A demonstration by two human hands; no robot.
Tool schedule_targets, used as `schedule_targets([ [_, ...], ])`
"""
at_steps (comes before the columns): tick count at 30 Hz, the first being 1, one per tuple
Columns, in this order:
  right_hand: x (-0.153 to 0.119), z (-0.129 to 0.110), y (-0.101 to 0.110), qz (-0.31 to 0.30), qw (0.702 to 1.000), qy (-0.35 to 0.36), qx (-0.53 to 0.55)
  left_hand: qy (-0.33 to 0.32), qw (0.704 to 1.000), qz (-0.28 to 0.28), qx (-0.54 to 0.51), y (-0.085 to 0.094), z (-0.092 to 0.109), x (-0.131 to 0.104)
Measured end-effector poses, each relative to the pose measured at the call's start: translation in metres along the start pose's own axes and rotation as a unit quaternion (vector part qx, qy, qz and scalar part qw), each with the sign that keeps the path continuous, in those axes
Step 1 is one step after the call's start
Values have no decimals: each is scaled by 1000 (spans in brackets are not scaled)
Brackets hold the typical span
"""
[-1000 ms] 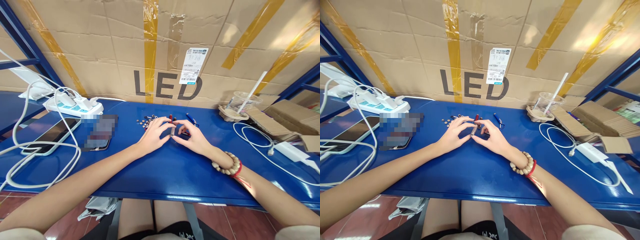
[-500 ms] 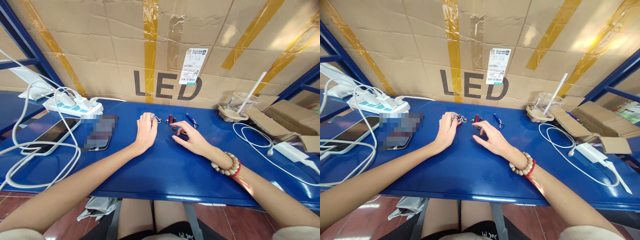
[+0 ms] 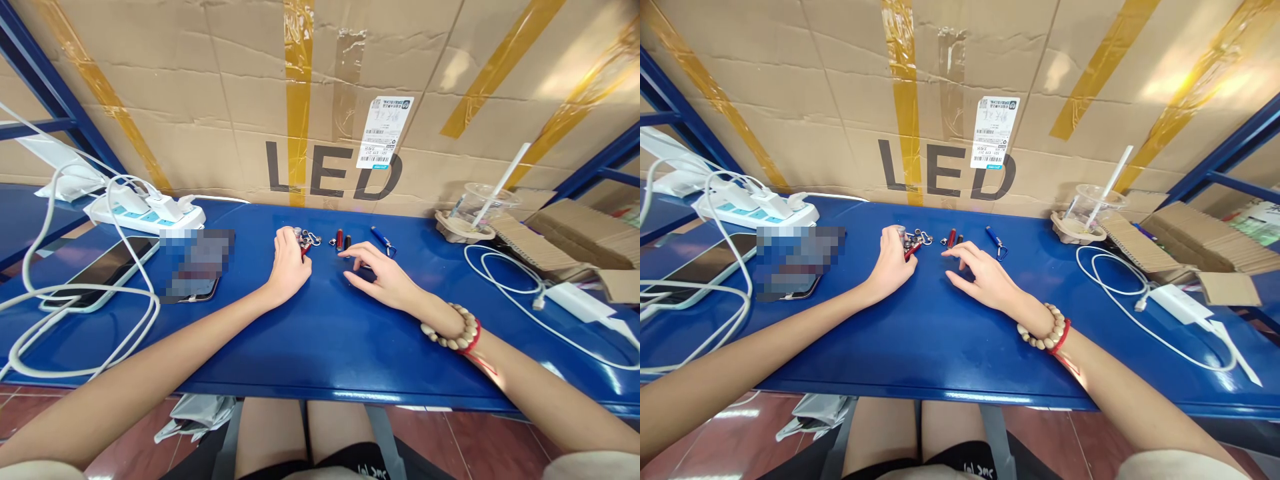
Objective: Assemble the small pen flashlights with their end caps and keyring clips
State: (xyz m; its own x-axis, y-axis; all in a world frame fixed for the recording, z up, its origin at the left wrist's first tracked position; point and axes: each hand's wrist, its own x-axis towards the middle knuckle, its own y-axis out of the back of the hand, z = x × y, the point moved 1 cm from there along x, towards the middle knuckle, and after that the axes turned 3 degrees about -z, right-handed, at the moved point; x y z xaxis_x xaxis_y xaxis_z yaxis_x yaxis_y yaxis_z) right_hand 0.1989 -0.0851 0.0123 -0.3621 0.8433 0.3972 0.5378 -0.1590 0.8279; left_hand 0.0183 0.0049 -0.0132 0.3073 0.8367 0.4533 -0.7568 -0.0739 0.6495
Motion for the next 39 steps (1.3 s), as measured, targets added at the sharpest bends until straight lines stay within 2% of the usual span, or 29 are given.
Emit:
schedule_targets([
  [9,0,-2,2,-7,1000,3,-6,-4,997,24,-76,2,3,4],
  [13,0,-2,2,-8,1000,8,-9,10,999,33,-36,9,0,7],
  [18,0,-3,2,-17,1000,7,-22,50,997,-18,54,14,-9,12],
  [21,0,-3,3,-23,999,7,-26,66,995,-60,52,12,-14,14],
  [23,0,-3,3,-23,999,10,-29,49,996,-70,35,10,-18,16],
  [27,0,-3,2,-21,999,15,-31,2,999,-46,16,7,-22,17],
  [32,0,-3,2,-25,999,14,-36,-17,999,-31,-3,7,-22,18],
  [39,-1,-3,2,-27,999,12,-33,7,997,-9,-79,9,-11,16],
])
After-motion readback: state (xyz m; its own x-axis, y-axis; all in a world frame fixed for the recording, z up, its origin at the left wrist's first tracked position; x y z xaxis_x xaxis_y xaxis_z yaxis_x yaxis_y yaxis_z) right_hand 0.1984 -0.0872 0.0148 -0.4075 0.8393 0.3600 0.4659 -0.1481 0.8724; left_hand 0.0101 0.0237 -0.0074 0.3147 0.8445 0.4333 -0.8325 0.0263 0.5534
